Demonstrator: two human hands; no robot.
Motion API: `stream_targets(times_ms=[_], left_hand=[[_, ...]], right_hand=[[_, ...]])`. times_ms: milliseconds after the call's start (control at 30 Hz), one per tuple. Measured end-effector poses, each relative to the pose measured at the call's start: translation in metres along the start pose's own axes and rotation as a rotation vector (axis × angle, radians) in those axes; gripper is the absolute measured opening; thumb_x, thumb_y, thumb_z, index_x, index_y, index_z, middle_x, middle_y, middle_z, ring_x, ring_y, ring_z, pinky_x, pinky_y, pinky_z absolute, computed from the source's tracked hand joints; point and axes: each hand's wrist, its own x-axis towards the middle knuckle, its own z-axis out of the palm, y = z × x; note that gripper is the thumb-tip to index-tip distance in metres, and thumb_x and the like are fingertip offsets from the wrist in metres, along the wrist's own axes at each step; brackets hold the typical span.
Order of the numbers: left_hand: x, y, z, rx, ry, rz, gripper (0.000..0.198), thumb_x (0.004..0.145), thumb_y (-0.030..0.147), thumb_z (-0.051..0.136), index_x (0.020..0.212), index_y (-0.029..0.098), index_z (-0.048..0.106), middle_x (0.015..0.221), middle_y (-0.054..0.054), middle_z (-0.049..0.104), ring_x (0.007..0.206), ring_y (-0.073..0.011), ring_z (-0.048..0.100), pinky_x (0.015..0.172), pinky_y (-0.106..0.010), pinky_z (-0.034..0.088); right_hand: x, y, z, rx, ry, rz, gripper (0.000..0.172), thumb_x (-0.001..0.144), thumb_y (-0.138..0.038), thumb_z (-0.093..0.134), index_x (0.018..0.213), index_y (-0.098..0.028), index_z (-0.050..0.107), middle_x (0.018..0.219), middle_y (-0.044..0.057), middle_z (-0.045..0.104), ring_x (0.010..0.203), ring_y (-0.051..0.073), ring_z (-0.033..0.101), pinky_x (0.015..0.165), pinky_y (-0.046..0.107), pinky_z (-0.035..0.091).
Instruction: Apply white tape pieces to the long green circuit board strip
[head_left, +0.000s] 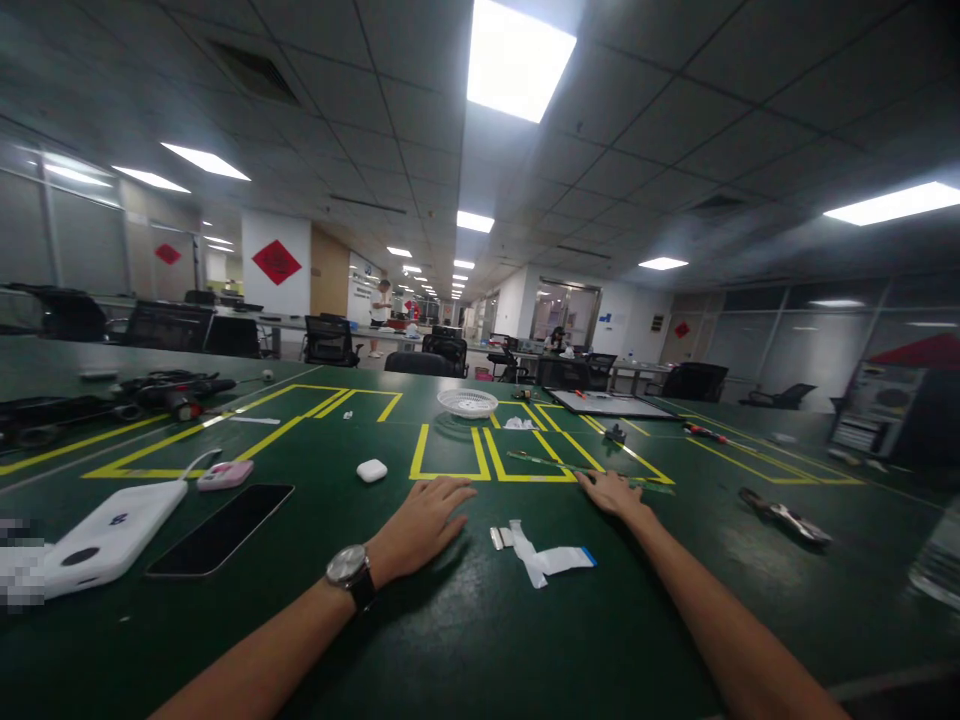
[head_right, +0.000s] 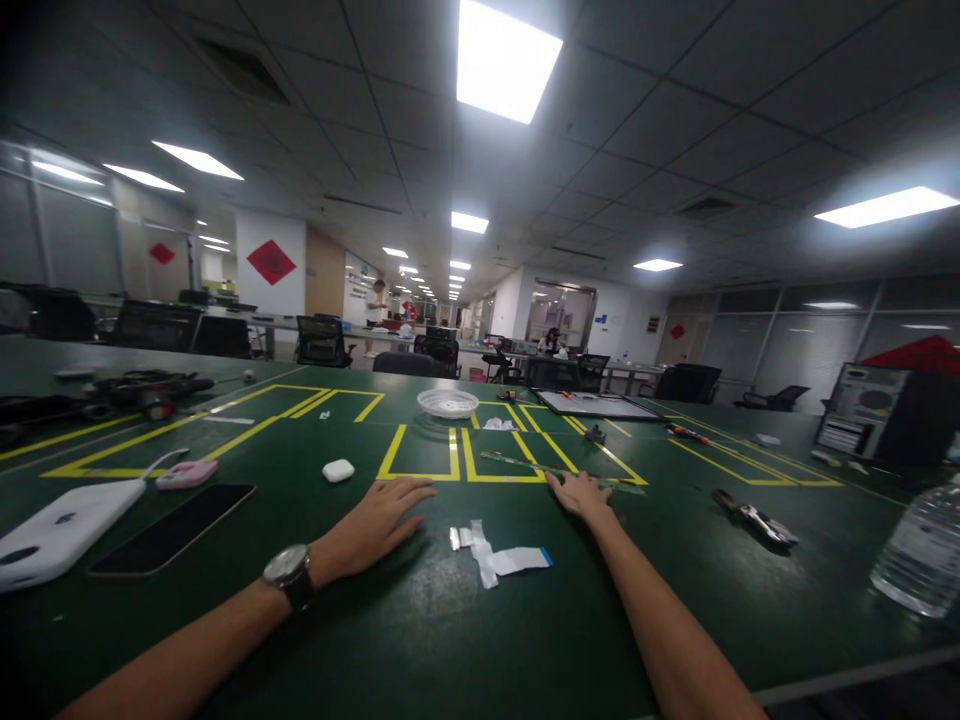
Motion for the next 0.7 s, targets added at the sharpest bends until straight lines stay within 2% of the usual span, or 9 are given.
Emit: stream_targets(times_ms=[100, 167, 200, 300, 367, 500, 600, 700], left_hand=[[0.003, 0.005, -0.006, -0.003, 0.047, 0.017, 0.037, 0.098, 0.027, 0.048, 0.134, 0.026, 0.047, 0.141, -0.005, 0.049, 0.127, -0.0237, 0.046, 0.104, -0.042, 0.036], [0.005, 0.006, -0.01, -0.002, 0.069, 0.024, 0.036, 0.099, 0.027, 0.046, 0.135, 0.027, 0.047, 0.14, -0.005, 0.05, 0.126, -0.0231, 0.047, 0.103, -0.041, 0.037], [0.005, 0.006, -0.011, 0.002, 0.075, 0.025, 0.035, 0.099, 0.027, 0.046, 0.134, 0.027, 0.047, 0.139, -0.005, 0.051, 0.125, -0.0228, 0.048, 0.102, -0.041, 0.037], [0.005, -0.001, -0.011, 0.024, 0.074, 0.013, 0.033, 0.1, 0.027, 0.044, 0.133, 0.026, 0.048, 0.135, -0.005, 0.054, 0.124, -0.0228, 0.049, 0.1, -0.04, 0.038], [0.002, -0.008, -0.008, 0.031, 0.048, 0.004, 0.033, 0.099, 0.027, 0.044, 0.132, 0.025, 0.049, 0.135, -0.006, 0.055, 0.124, -0.0229, 0.049, 0.1, -0.04, 0.038], [-0.003, -0.017, 0.0, 0.006, -0.065, -0.013, 0.035, 0.099, 0.024, 0.042, 0.133, 0.023, 0.049, 0.137, -0.007, 0.055, 0.126, -0.0229, 0.048, 0.098, -0.037, 0.04], [-0.005, -0.018, 0.001, -0.021, -0.123, -0.018, 0.034, 0.099, 0.025, 0.041, 0.132, 0.023, 0.05, 0.136, -0.007, 0.055, 0.128, -0.0231, 0.047, 0.098, -0.037, 0.04], [-0.005, -0.021, 0.0, -0.053, -0.146, 0.007, 0.033, 0.099, 0.029, 0.042, 0.131, 0.025, 0.05, 0.139, -0.005, 0.053, 0.13, -0.0231, 0.046, 0.1, -0.038, 0.037]], right_hand=[[-0.004, -0.022, -0.001, 0.087, -0.147, -0.219, 0.063, 0.097, -0.059, 0.019, 0.134, -0.024, 0.057, 0.133, 0.014, 0.058, 0.124, 0.031, 0.051, 0.105, 0.049, 0.033], [-0.012, -0.046, -0.004, 0.174, -0.259, -0.512, 0.06, 0.097, -0.057, 0.022, 0.132, -0.024, 0.058, 0.137, 0.012, 0.055, 0.128, 0.029, 0.047, 0.106, 0.047, 0.033], [-0.019, -0.06, -0.006, 0.221, -0.269, -0.647, 0.059, 0.098, -0.056, 0.024, 0.132, -0.023, 0.058, 0.138, 0.011, 0.054, 0.129, 0.028, 0.046, 0.108, 0.045, 0.032], [-0.053, -0.099, -0.013, 0.318, -0.33, -1.027, 0.053, 0.099, -0.051, 0.028, 0.135, -0.022, 0.055, 0.145, 0.01, 0.047, 0.132, 0.025, 0.043, 0.111, 0.042, 0.029], [-0.081, -0.118, -0.02, 0.357, -0.388, -1.189, 0.05, 0.099, -0.05, 0.033, 0.138, -0.024, 0.051, 0.149, 0.009, 0.042, 0.136, 0.024, 0.038, 0.114, 0.043, 0.025], [-0.118, -0.128, -0.037, 0.375, -0.437, -1.337, 0.047, 0.094, -0.044, 0.049, 0.138, -0.028, 0.048, 0.152, 0.006, 0.037, 0.14, 0.024, 0.032, 0.118, 0.048, 0.012], [-0.117, -0.117, -0.044, 0.447, -0.399, -1.341, 0.046, 0.09, -0.029, 0.055, 0.135, -0.024, 0.051, 0.146, 0.008, 0.045, 0.135, 0.022, 0.039, 0.115, 0.042, 0.022], [-0.103, -0.102, -0.044, 0.499, -0.348, -1.25, 0.048, 0.083, -0.015, 0.055, 0.131, -0.02, 0.055, 0.133, 0.009, 0.056, 0.123, 0.021, 0.05, 0.108, 0.038, 0.034]])
